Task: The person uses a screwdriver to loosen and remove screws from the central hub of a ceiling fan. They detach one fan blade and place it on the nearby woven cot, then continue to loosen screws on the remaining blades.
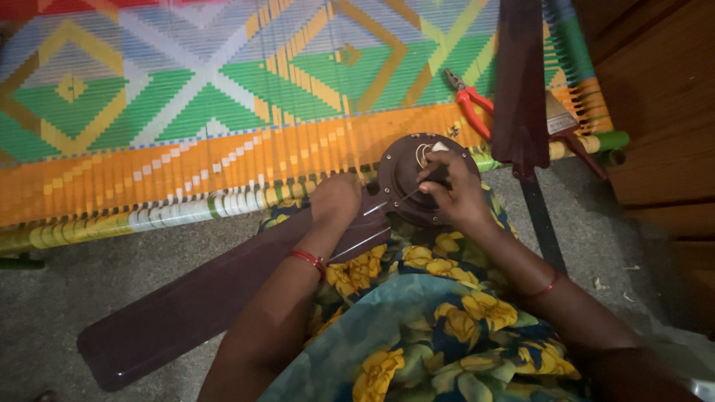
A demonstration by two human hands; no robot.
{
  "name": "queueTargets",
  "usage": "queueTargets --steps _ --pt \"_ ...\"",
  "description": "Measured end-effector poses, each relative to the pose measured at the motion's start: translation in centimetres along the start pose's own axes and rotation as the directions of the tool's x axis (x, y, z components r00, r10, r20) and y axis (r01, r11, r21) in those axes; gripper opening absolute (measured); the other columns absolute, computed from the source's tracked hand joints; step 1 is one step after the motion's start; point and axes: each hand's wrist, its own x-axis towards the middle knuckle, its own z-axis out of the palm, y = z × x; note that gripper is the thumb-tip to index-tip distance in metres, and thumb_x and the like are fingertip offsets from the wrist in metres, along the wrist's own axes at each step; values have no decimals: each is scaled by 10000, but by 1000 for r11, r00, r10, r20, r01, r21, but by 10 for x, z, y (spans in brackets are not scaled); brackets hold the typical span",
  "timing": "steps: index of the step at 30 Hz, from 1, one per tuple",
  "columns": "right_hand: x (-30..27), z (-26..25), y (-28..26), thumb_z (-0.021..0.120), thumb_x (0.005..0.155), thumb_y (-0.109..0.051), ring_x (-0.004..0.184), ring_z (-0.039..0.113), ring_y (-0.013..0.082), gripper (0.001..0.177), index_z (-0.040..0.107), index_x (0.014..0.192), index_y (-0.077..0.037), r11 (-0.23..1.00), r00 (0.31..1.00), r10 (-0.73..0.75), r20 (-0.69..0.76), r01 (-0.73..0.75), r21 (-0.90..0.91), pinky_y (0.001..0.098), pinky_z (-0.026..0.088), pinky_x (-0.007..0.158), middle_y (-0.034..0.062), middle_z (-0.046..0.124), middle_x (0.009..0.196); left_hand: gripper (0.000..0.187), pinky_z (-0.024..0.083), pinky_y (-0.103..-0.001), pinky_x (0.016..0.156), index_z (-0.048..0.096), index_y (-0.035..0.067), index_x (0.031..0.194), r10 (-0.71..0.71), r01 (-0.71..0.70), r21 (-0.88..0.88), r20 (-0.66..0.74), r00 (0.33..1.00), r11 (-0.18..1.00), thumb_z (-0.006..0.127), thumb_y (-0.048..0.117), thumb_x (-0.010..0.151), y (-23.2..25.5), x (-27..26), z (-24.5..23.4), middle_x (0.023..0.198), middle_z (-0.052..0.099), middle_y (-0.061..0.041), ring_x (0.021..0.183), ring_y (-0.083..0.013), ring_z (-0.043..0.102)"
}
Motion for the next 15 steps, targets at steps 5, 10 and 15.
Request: queueTargets --steps 5,10,15 --pt "5 1 -10 741 935 -169 1023 728 221 496 487 1343 -47 998 997 39 68 -35 -61 381 588 855 133 720 1094 336 517 -509 887 742 106 1007 -6 6 11 -6 1000 1000 527 364 995 1 1 0 1039 725 -170 1023 -373 669" --pt "7 15 -8 531 1077 -223 1157 683 222 294 581 1297 -35 944 999 -2 38 -11 330 372 549 1013 135 685 1218 343 514 -502 903 731 87 1002 -15 15 23 -2 1000 1000 530 364 998 -1 1 2 1036 726 -176 1022 -375 670" --pt "20 28 14 462 1108 -196 994 619 212 234 640 1112 -45 685 998 43 38 -57 726 372 511 962 109 653 1032 333 512 -498 896 721 90 1030 -5 4 18 31 1000 1000 527 359 991 0 3 0 1058 718 -172 1029 -374 662"
